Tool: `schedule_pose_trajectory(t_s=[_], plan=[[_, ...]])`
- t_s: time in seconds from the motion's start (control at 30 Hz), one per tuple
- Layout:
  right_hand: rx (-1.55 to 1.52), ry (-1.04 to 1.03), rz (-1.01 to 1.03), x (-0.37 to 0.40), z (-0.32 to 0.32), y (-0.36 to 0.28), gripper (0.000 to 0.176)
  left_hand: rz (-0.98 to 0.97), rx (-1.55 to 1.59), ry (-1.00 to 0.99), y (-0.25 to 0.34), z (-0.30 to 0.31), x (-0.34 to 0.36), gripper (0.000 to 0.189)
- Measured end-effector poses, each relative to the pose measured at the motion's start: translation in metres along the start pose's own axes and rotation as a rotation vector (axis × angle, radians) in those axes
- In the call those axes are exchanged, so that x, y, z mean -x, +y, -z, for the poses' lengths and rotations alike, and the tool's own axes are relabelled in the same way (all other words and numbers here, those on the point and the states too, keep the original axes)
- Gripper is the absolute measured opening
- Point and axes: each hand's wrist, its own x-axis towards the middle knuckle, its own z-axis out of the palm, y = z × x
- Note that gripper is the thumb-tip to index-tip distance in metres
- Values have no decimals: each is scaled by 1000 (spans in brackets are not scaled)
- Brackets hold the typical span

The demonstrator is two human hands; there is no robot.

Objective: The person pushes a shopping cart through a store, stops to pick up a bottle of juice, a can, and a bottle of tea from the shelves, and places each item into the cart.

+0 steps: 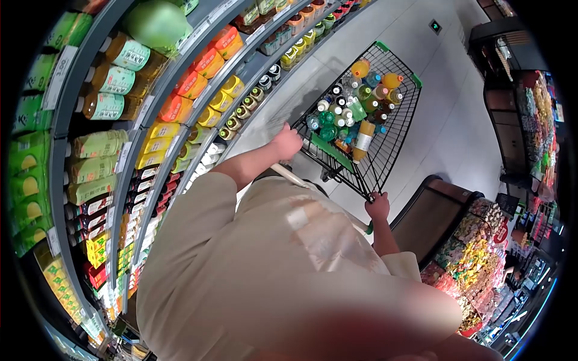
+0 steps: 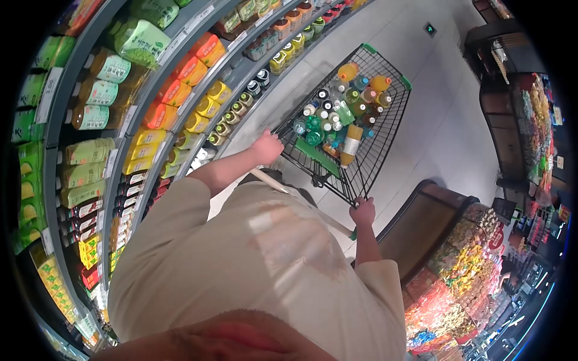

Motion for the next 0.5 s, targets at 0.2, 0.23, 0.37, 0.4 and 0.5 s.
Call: schedule_pose_trajectory(t_s=[0.2,0.23,0.37,0.4,0.5], plan=[[20,3,20,-59,25,9,28,-86,47,-57,-29,27,-47,28],[28,4,18,-67,31,11,28,-84,45,14,-34,24,-55,28],[24,-20,10,-107,49,15,26,6,206,249,-50,24,-79,43],[23,-15,16,-116,54,16,26,46,283,303,-55,28,-85,52],[-7,-21,5,-141,67,25,29,278,555,286,-59,50,-100,81]])
